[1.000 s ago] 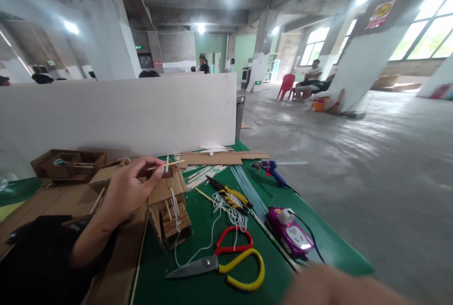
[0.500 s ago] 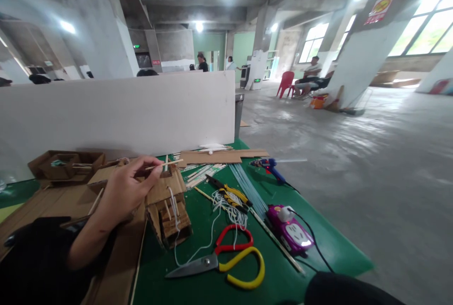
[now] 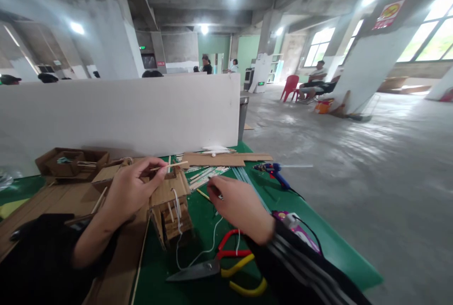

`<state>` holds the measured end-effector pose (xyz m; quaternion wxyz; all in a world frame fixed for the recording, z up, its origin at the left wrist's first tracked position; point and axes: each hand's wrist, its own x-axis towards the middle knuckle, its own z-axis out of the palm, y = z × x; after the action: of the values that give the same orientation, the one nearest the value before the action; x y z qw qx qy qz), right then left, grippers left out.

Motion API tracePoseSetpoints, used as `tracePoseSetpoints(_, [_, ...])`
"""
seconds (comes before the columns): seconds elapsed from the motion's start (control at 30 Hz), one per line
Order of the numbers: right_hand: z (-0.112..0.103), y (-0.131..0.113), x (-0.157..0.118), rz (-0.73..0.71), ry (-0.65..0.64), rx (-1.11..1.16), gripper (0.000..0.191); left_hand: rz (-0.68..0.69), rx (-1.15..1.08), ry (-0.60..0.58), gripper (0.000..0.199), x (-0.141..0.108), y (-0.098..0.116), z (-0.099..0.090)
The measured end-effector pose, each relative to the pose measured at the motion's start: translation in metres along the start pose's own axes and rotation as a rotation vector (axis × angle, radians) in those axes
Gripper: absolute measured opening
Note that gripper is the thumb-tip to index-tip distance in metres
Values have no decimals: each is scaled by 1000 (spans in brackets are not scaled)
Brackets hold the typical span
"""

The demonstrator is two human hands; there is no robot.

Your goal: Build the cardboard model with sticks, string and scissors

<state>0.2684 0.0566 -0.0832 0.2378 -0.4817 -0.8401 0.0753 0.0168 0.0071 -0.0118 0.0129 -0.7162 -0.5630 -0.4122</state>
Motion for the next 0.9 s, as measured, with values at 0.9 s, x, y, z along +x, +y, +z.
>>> tracePoseSetpoints(0.9, [-80, -56, 66, -101, 581, 1334, 26, -52, -17, -40, 10, 2, 2, -3])
